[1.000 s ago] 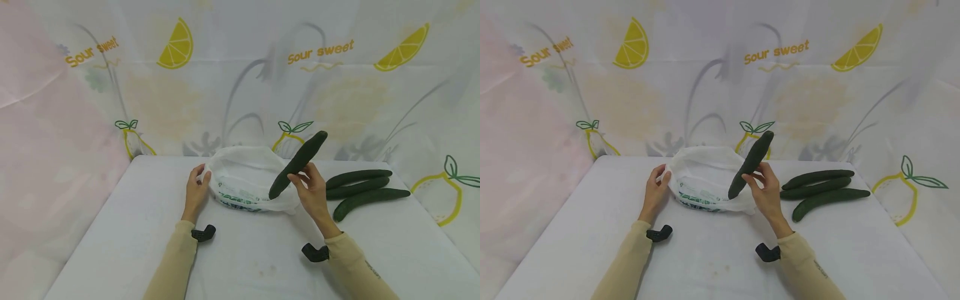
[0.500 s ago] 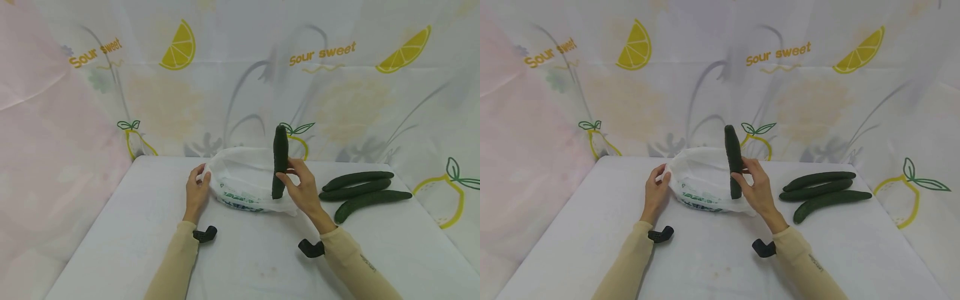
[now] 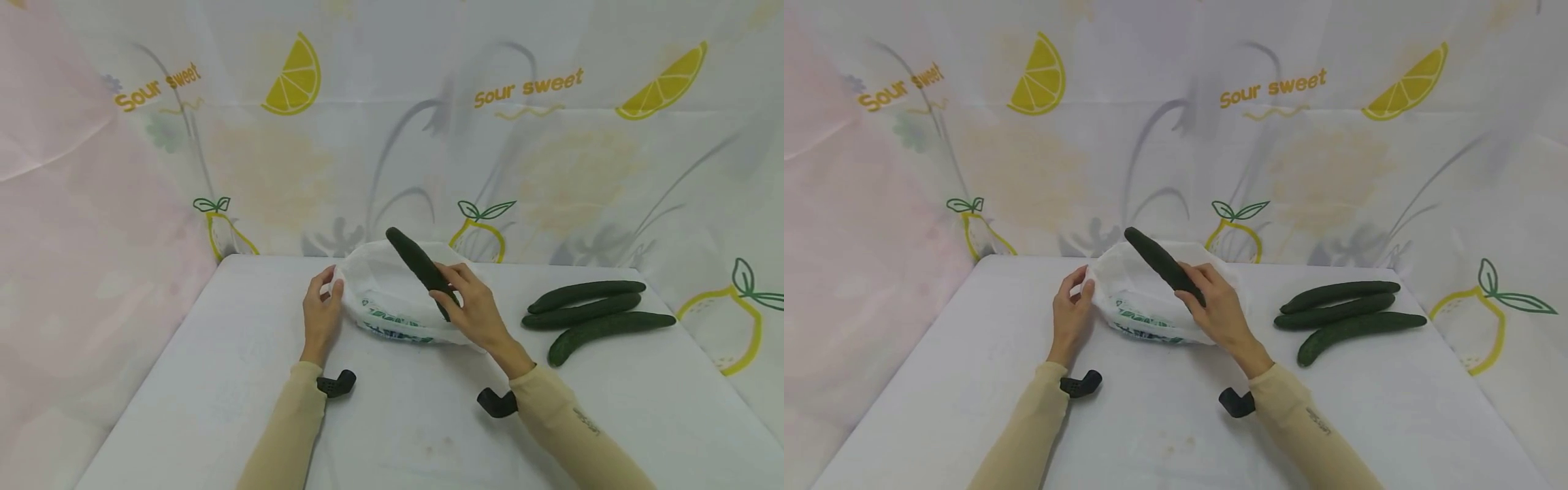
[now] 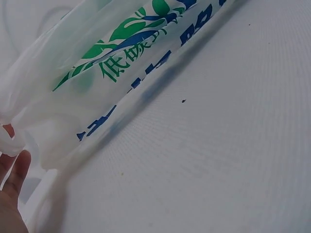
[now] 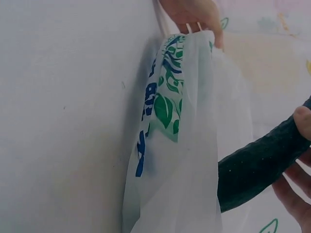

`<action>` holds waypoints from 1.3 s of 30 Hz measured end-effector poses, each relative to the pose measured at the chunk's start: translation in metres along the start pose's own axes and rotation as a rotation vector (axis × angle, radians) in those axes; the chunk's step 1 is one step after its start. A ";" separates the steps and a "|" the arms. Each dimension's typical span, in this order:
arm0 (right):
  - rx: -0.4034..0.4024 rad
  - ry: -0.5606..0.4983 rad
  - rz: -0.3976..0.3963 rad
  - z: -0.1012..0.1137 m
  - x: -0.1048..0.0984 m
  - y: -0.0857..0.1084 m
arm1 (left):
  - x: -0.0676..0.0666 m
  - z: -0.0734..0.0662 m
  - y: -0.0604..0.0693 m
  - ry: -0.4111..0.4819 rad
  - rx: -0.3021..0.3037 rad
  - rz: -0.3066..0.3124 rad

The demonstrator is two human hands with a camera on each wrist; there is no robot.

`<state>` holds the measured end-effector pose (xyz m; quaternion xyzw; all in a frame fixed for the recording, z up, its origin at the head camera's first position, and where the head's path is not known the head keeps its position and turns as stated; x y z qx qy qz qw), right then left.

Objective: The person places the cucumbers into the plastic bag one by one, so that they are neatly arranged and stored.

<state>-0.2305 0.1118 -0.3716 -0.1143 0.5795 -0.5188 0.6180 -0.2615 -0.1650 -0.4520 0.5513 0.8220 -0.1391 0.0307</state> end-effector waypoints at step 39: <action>0.167 0.201 0.349 -0.002 0.048 -0.007 | -0.008 -0.038 0.017 0.168 0.083 -0.097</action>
Point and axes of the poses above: each hand's wrist, its own y-axis away from the middle knuckle, its own x-axis out of the palm, z = x × y, the point moved 1 cm from there along -y, towards the middle knuckle, and after that the axes turned 10 degrees about -x, right-handed, at the moved point
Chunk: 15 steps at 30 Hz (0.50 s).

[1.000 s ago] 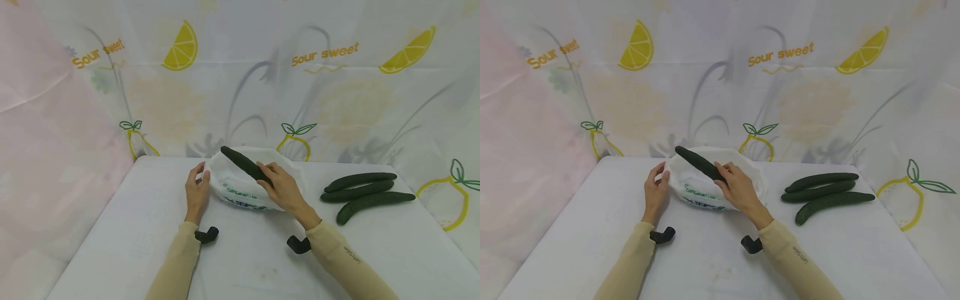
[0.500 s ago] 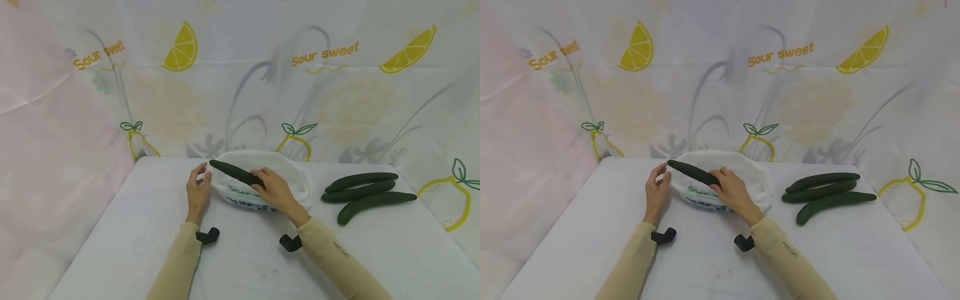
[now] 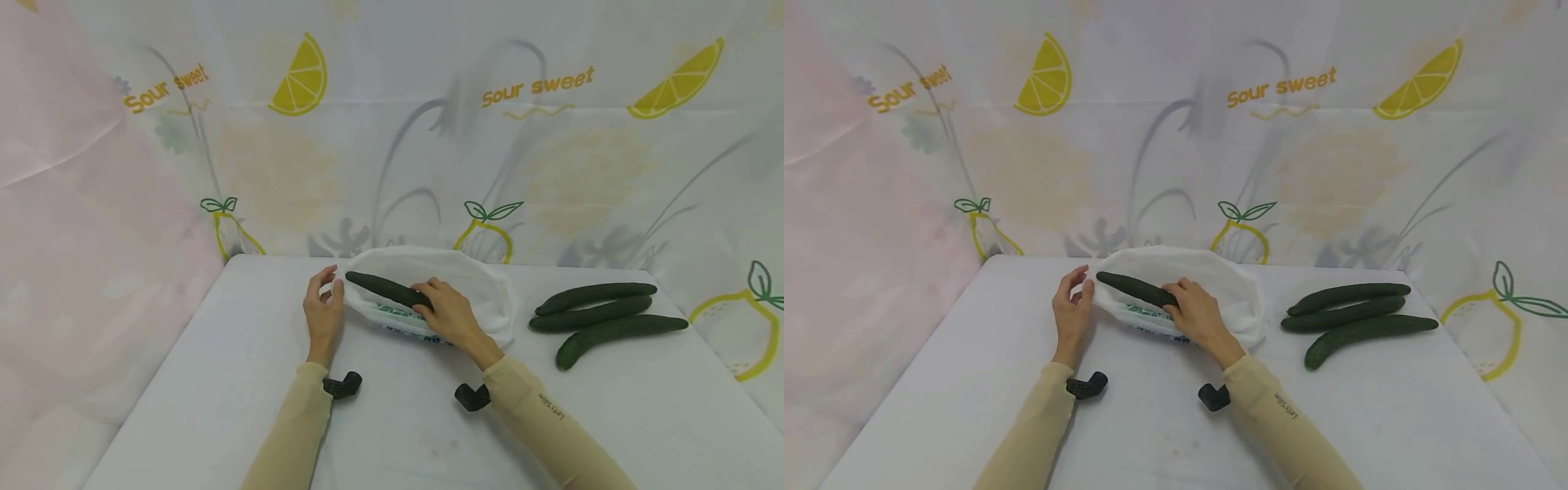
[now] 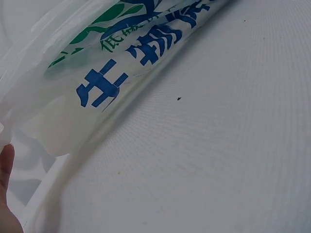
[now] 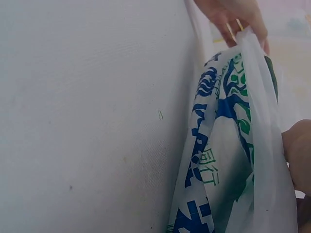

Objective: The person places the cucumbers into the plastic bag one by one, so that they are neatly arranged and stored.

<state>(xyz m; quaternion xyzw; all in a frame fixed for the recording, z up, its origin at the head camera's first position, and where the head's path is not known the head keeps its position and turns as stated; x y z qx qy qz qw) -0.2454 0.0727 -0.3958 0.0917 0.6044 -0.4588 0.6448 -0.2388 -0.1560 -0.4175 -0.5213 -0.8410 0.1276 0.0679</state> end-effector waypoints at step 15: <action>0.059 -0.062 0.078 -0.010 0.010 -0.001 | 0.001 0.002 0.000 0.015 0.020 0.000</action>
Point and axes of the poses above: each hand's wrist, its own y-axis away from the middle knuckle, its own x-axis out of the palm, z = x × y, the point moved 1 cm from there along -y, towards the middle knuckle, and after that the axes turned 10 degrees about -x, right-handed, at the moved point
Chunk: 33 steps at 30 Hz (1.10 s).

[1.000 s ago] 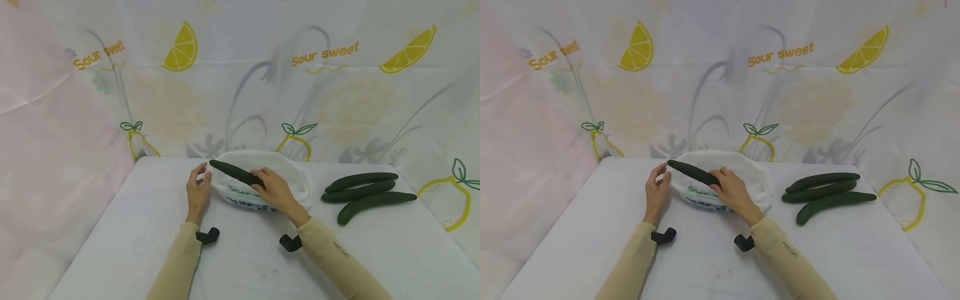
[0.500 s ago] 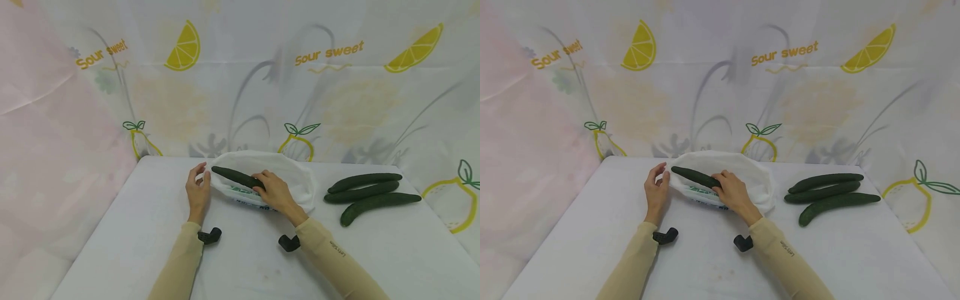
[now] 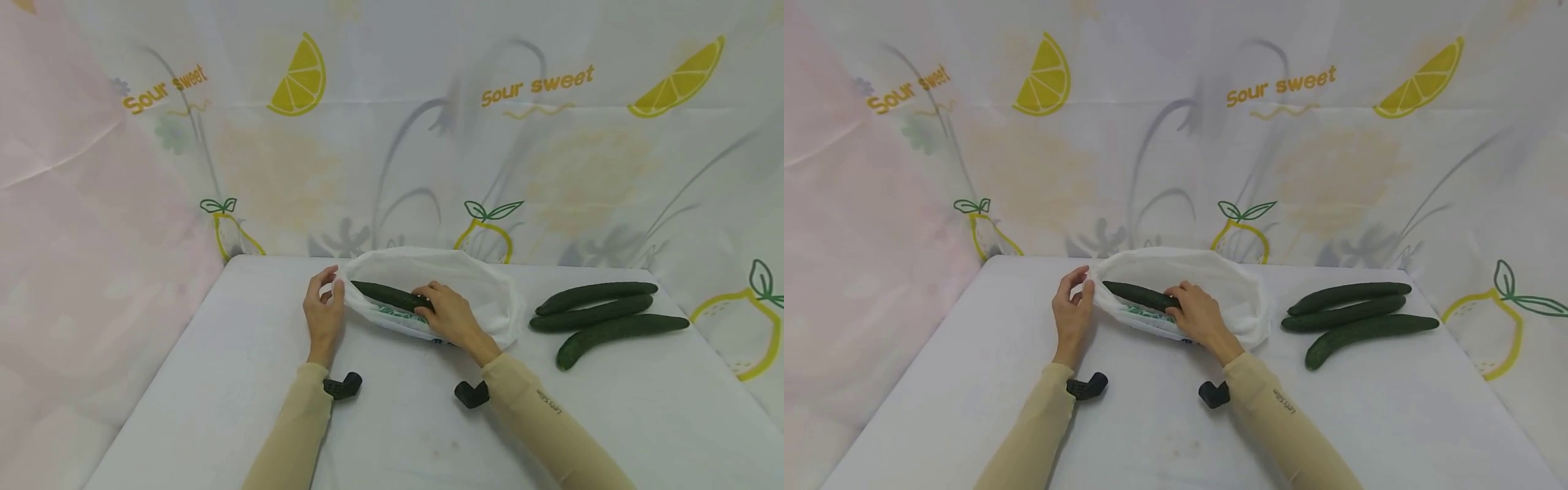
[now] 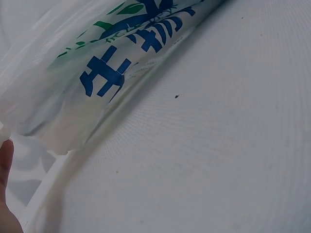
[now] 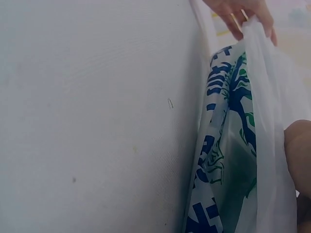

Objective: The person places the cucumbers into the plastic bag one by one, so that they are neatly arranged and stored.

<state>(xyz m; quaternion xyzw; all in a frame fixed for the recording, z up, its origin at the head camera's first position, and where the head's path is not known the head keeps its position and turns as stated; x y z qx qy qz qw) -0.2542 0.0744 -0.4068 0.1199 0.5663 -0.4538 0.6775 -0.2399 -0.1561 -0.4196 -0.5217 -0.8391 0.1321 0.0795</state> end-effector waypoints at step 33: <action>0.029 0.017 0.156 -0.002 0.004 -0.001 | 0.004 0.038 -0.012 -0.197 -0.132 0.085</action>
Point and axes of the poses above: each hand's wrist, its own y-axis away from the middle knuckle, its own x-axis out of the palm, z = x × y, the point moved 1 cm from there along -y, towards the middle knuckle, and after that the axes turned 10 degrees about -x, right-handed, at the moved point
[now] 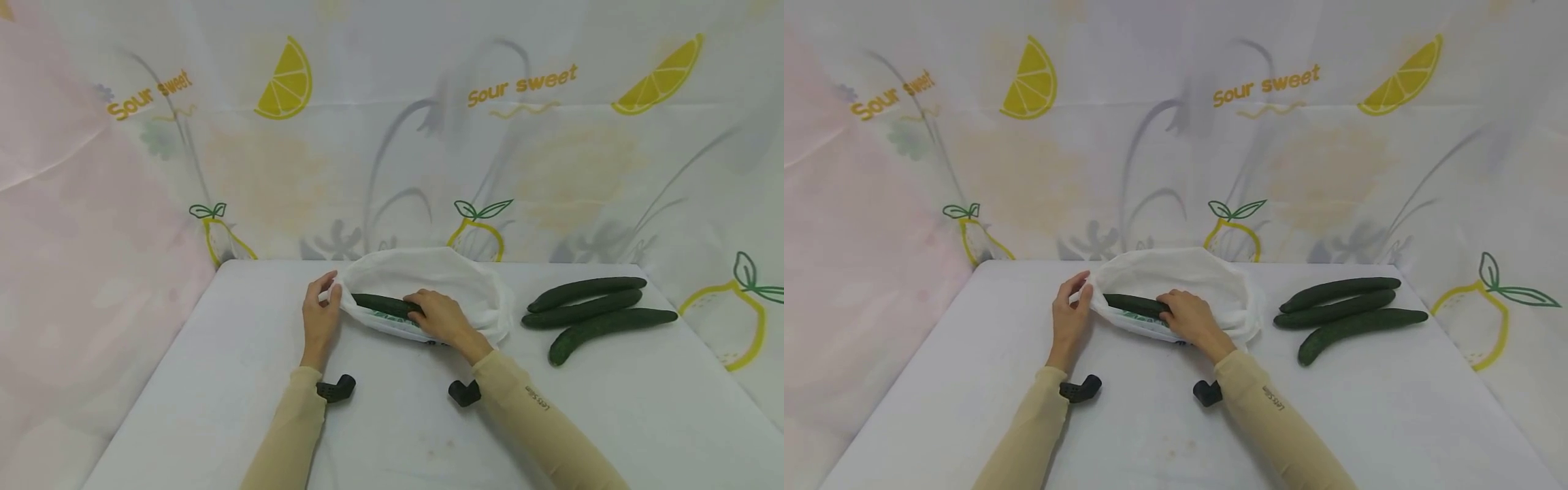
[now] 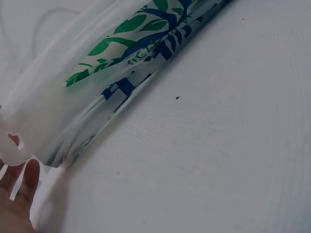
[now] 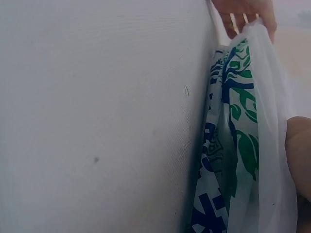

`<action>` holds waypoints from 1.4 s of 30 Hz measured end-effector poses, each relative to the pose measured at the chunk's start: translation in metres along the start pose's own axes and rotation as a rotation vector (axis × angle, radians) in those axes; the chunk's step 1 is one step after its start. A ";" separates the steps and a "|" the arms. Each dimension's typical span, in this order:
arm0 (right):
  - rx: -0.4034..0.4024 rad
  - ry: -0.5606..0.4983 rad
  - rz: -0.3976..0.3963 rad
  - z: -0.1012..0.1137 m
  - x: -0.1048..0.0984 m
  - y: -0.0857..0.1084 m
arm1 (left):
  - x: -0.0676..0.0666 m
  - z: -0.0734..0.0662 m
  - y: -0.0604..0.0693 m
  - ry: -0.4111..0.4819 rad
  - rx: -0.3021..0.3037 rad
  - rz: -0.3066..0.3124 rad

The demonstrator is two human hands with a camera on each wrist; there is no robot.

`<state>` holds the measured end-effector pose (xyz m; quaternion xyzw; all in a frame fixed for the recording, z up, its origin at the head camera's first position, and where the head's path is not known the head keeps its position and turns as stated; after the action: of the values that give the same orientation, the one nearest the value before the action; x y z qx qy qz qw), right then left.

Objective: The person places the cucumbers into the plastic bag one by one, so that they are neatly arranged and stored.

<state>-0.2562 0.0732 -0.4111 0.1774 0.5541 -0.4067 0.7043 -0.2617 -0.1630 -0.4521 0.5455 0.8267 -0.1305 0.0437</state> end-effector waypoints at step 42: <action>0.034 -0.194 -0.700 -0.059 -0.069 0.113 | 0.000 0.005 -0.002 -0.028 -0.019 0.112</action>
<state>-0.2108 0.2090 -0.3885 -0.0509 0.5053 -0.6472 0.5685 -0.2638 -0.1649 -0.4562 0.5888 0.7953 -0.1277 0.0679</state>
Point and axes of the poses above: each hand's wrist, its own y-axis away from the middle knuckle, its own x-axis out of the palm, z = x × y, the point moved 1 cm from there along -y, towards the middle knuckle, and after that the axes turned 10 degrees about -x, right-handed, at the moved point
